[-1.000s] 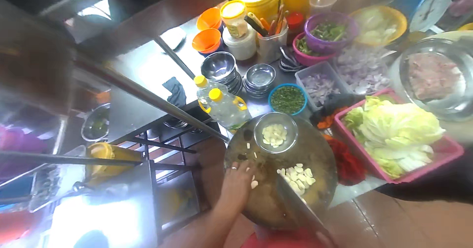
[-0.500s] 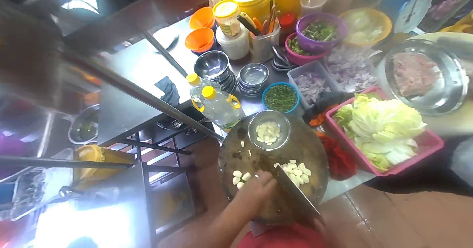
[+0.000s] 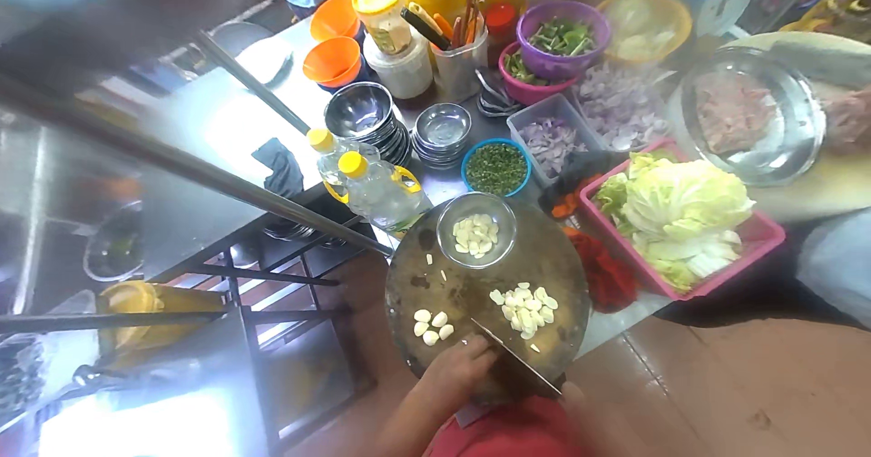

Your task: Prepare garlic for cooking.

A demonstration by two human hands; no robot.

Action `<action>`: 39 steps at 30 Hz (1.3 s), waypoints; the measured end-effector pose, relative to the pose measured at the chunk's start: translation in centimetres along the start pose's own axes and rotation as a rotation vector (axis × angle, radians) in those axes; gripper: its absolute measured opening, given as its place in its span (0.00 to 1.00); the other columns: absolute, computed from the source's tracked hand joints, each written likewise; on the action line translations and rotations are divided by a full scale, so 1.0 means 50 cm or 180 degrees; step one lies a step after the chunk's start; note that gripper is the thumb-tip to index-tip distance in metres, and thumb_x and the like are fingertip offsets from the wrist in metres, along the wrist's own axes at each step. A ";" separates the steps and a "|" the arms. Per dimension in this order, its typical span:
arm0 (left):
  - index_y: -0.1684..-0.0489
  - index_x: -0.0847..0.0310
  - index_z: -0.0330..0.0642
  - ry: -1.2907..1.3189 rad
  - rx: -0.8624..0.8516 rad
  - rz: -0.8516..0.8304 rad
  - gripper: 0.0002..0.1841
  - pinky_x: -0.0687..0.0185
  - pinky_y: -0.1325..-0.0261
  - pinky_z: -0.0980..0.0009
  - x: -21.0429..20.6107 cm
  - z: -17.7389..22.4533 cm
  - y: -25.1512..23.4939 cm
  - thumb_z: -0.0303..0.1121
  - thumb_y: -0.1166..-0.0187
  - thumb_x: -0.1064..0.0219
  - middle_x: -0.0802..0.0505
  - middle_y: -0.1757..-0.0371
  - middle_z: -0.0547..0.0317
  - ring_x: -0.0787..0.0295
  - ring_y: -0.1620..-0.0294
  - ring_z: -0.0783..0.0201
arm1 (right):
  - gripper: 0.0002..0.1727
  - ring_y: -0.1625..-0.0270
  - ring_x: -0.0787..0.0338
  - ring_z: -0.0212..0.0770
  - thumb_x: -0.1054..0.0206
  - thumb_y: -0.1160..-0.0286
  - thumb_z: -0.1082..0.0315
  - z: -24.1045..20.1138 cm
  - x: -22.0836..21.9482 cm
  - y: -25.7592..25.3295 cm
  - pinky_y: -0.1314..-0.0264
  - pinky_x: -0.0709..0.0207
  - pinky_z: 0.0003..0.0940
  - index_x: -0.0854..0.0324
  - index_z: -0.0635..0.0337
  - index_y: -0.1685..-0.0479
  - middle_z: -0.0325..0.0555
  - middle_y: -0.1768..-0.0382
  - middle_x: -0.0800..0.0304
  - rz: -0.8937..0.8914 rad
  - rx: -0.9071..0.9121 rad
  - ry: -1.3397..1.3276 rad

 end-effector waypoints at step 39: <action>0.47 0.10 0.45 0.0014 -0.0024 0.0390 0.12 0.12 0.34 0.66 0.000 0.000 0.021 0.22 0.19 0.37 0.07 0.45 0.56 0.09 0.40 0.61 | 0.25 0.43 0.06 0.63 0.56 0.03 0.53 -0.004 0.011 -0.017 0.41 0.16 0.60 0.22 0.64 0.36 0.64 0.50 0.07 -0.0405 -0.0053 -0.0554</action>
Point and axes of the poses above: each hand's wrist, its own y-axis away from the middle knuckle, its own x-axis out of the back of the hand, z = x × y, the point moved 7 cm from there along -y, towards the middle knuckle
